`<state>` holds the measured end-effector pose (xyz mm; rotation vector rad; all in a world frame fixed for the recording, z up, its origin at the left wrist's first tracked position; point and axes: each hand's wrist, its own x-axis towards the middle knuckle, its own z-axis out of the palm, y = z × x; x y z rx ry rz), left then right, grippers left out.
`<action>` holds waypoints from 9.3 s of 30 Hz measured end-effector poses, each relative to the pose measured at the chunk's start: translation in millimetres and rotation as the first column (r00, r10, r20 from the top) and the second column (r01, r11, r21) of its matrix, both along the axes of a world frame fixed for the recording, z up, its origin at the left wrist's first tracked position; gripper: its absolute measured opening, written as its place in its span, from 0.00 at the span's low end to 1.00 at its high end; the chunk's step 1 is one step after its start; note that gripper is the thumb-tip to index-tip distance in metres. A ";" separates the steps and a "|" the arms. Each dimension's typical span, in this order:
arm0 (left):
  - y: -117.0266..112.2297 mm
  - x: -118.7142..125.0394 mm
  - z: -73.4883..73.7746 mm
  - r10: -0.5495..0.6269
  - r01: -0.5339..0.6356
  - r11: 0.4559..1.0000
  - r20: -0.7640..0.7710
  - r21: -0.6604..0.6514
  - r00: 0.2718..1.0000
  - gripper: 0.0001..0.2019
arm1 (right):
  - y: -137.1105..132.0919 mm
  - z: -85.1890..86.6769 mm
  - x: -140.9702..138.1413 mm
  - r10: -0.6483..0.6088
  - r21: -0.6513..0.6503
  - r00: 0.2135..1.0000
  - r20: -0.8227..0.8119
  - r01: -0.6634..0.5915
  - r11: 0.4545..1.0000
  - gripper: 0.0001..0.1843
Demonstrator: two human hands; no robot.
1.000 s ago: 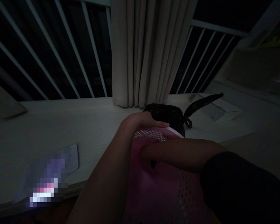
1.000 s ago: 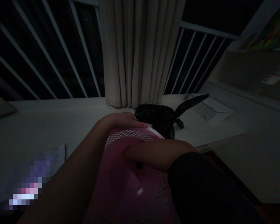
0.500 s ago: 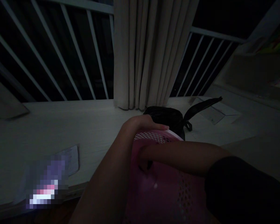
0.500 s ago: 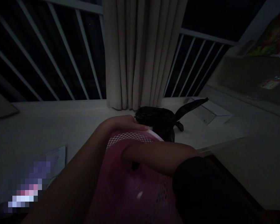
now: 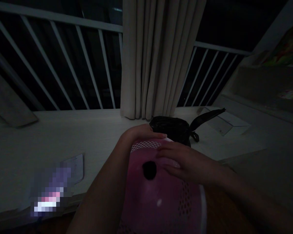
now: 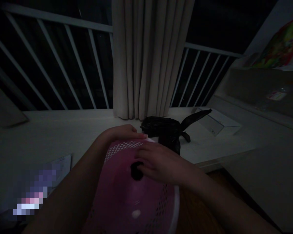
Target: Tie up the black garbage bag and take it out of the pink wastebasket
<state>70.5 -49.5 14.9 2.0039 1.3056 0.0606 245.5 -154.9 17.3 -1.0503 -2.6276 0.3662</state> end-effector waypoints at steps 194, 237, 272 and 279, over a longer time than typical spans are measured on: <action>-13.2 -3.3 -5.1 0.146 -0.150 0.987 0.069 0.050 0.987 0.31 | 19.3 -49.2 42.3 -0.403 -0.530 0.805 -0.436 0.133 0.838 0.29; -17.2 0.3 -4.5 0.113 -0.115 0.986 0.023 0.124 0.993 0.33 | 21.4 -82.9 40.3 -0.658 -0.734 0.502 -0.562 0.063 0.676 0.19; -16.9 -1.4 -2.0 0.126 -0.128 0.987 0.028 0.100 0.992 0.32 | 30.4 -97.8 32.9 -0.791 -0.807 0.163 -0.590 -0.114 0.579 0.14; -13.3 -2.4 -4.8 0.117 -0.119 0.989 0.019 0.094 0.993 0.32 | 41.7 -72.6 31.8 -0.784 -0.853 0.346 -0.515 -0.121 0.507 0.17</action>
